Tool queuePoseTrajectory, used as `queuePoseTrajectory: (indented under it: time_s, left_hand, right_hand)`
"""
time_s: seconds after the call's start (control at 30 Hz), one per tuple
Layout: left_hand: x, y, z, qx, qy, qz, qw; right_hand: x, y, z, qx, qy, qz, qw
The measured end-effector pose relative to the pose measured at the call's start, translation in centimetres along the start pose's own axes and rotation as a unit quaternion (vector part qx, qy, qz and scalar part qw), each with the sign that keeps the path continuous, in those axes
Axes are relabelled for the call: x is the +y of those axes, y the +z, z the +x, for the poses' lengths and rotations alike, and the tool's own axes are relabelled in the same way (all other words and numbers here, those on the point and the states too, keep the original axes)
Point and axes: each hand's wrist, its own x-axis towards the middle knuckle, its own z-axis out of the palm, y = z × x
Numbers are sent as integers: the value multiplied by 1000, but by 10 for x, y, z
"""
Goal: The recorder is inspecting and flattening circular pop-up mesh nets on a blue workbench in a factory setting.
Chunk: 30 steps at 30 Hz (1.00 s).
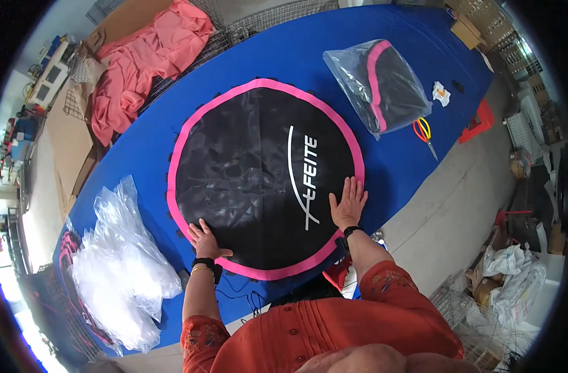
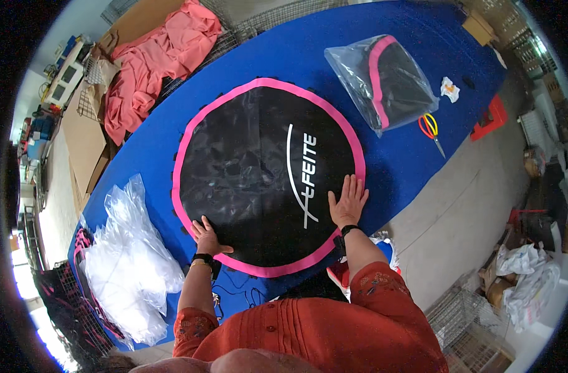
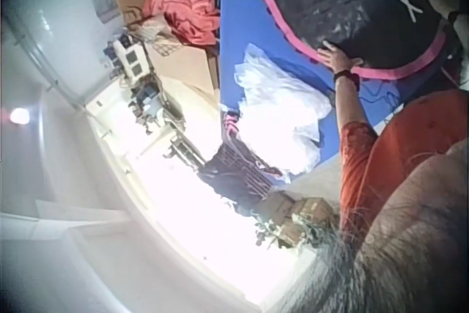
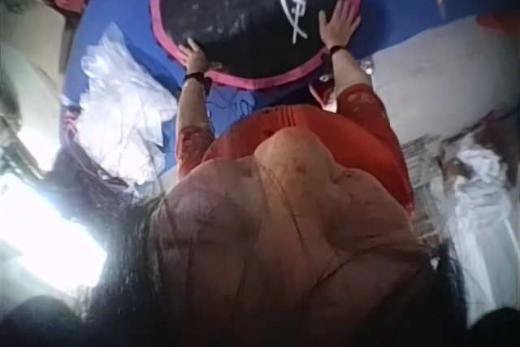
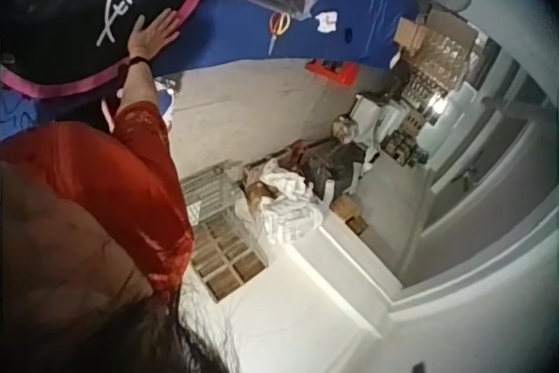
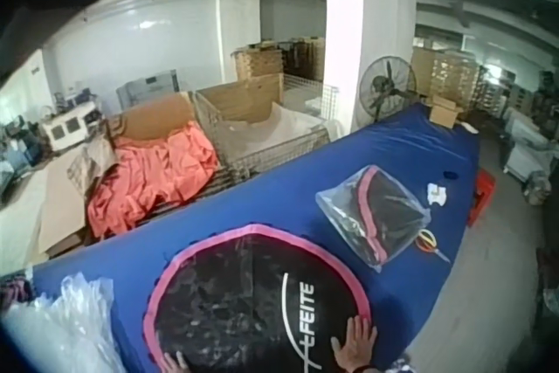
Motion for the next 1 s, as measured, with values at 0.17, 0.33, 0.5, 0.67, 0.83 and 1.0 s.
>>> queuePoseTrajectory:
  time_s: [0.17,0.33,0.5,0.67,0.83,1.0]
  left_hand:
    - [3,-3,0,2,-2,14,1000]
    - [0,1,1,1,1,14,1000]
    - [0,3,0,6,3,12,1000]
    - [0,1,0,-6,-9,14,1000]
    - [1,0,2,6,0,12,1000]
    - [1,-1,1,-8,-2,24,1000]
  right_hand:
    - [2,0,0,6,-3,-9,1000]
    - [0,-1,1,0,-6,-20,1000]
    - [0,-1,1,0,-6,-28,1000]
    - [-1,3,0,2,-8,-33,999]
    - [1,0,1,11,-10,-35,999]
    - [0,3,1,2,-7,-42,999]
